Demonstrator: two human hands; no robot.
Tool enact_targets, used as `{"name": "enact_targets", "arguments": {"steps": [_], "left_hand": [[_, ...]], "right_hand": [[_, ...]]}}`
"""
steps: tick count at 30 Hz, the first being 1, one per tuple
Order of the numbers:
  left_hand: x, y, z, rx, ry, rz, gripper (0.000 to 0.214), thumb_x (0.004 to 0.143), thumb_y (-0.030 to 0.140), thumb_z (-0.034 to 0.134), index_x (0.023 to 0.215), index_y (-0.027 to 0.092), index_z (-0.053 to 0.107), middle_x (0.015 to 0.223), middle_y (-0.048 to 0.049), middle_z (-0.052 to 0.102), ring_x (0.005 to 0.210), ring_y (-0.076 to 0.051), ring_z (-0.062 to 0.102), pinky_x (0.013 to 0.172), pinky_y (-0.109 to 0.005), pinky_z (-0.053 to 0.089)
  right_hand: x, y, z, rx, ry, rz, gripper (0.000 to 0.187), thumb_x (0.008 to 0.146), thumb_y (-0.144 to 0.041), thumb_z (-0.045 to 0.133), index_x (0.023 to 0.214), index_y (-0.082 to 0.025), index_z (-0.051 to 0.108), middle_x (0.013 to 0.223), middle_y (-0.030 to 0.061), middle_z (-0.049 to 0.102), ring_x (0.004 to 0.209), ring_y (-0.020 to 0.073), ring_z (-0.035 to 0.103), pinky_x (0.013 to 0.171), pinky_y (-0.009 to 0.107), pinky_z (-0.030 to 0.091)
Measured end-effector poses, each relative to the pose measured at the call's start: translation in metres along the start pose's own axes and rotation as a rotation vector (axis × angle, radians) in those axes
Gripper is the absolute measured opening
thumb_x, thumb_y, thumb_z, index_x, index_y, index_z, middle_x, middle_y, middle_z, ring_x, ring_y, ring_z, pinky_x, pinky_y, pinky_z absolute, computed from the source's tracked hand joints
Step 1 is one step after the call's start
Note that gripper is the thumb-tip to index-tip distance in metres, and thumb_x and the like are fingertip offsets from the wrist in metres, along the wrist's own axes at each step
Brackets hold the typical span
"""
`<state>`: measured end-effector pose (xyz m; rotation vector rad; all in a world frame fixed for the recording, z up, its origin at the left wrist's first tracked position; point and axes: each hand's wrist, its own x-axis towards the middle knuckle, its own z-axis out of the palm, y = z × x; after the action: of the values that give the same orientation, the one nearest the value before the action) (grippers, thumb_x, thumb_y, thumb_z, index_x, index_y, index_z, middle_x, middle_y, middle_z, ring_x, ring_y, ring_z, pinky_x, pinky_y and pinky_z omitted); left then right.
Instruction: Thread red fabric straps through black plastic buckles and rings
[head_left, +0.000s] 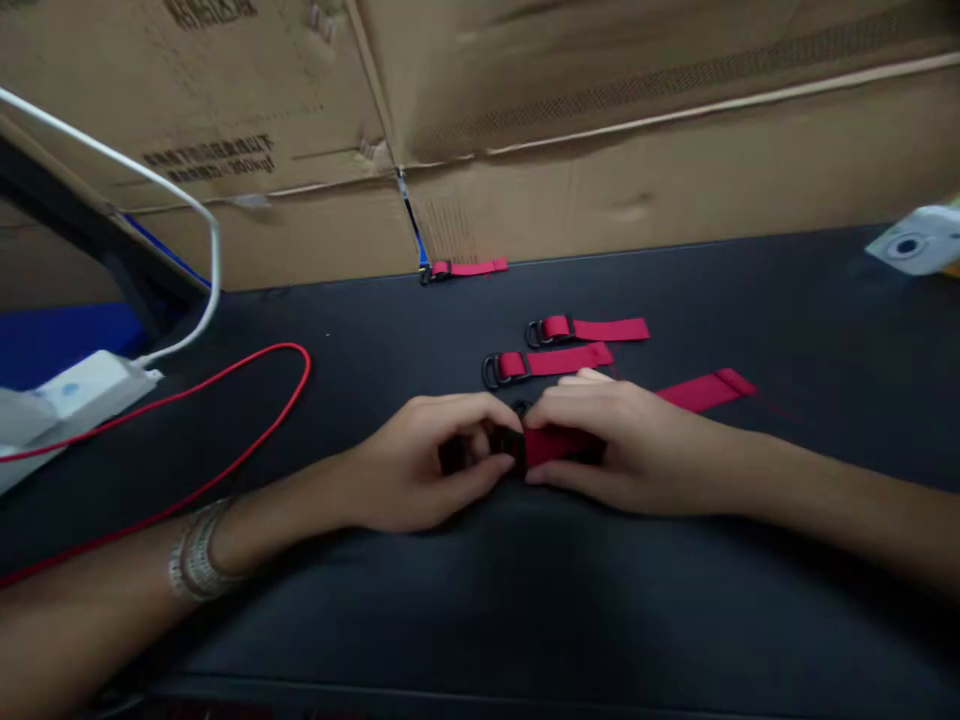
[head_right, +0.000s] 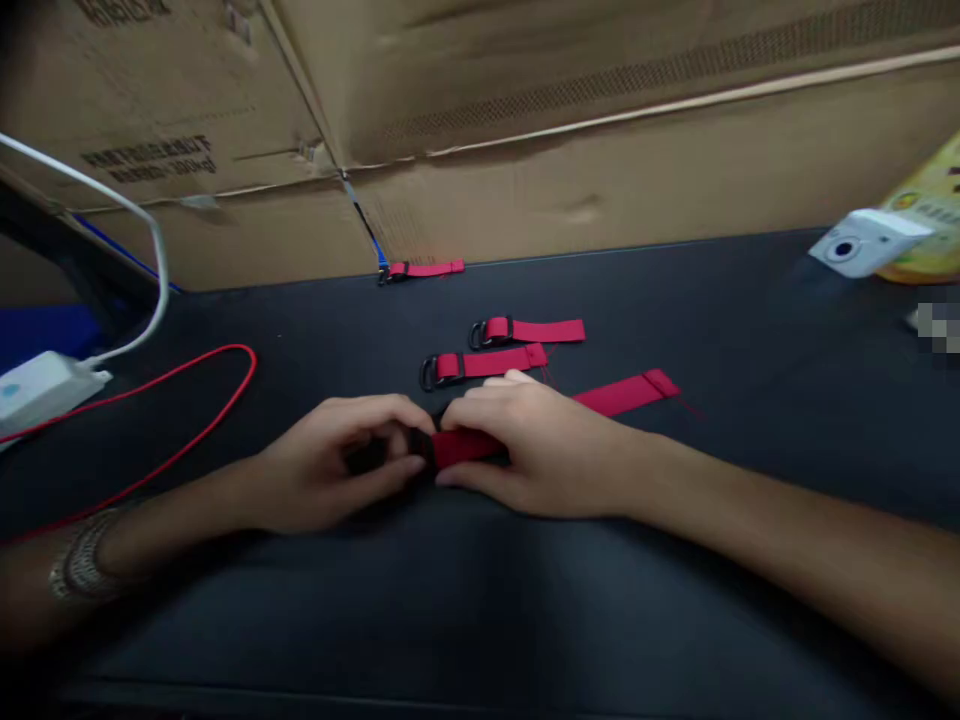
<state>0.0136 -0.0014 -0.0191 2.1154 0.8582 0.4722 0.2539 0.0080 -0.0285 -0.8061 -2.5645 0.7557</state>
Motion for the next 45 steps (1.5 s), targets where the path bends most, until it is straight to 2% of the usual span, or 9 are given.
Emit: {"name": "enact_targets", "arguments": {"steps": [4,10,27,45], "left_hand": [[-0.0004,0.0005,-0.0002,-0.001,0.020,0.012,0.020,0.093,0.021,0.060,0.108,0.011,0.066,0.070,0.0033,0.065,0.064,-0.005,0.059,0.067,-0.013,0.048],[-0.0003,0.0001,-0.0007,0.006,0.008,0.007,0.021,0.093,0.022,0.059,0.109,0.011,0.066,0.070,0.0033,0.065,0.062,-0.005,0.058,0.063,-0.013,0.047],[0.0007,0.0000,0.0002,0.012,0.024,0.023,0.018,0.092,0.021,0.061,0.108,0.012,0.066,0.070,0.0036,0.065,0.063,-0.005,0.060,0.067,-0.013,0.048],[-0.0002,0.0008,-0.0006,0.017,0.015,0.019,0.019,0.093,0.022,0.061,0.108,0.013,0.067,0.070,0.0036,0.065,0.062,-0.005,0.058,0.063,-0.013,0.048]], "right_hand": [[0.0003,0.0001,0.0000,0.000,0.016,-0.013,0.024,0.095,-0.039,0.060,0.098,-0.016,0.068,0.088,0.0037,0.070,0.079,0.0124,0.058,0.075,0.025,0.038],[0.0004,0.0002,0.0000,0.005,0.006,0.004,0.023,0.094,-0.038,0.062,0.095,-0.016,0.068,0.086,0.0030,0.069,0.078,0.0124,0.057,0.075,0.026,0.038],[0.0003,0.0007,0.0005,-0.021,0.030,-0.022,0.020,0.093,-0.035,0.062,0.096,-0.016,0.068,0.087,0.0033,0.070,0.079,0.0122,0.059,0.074,0.026,0.038],[0.0003,0.0004,-0.0001,-0.022,0.021,-0.016,0.021,0.094,-0.036,0.062,0.096,-0.016,0.067,0.086,0.0030,0.070,0.078,0.0120,0.058,0.075,0.026,0.038]]}}
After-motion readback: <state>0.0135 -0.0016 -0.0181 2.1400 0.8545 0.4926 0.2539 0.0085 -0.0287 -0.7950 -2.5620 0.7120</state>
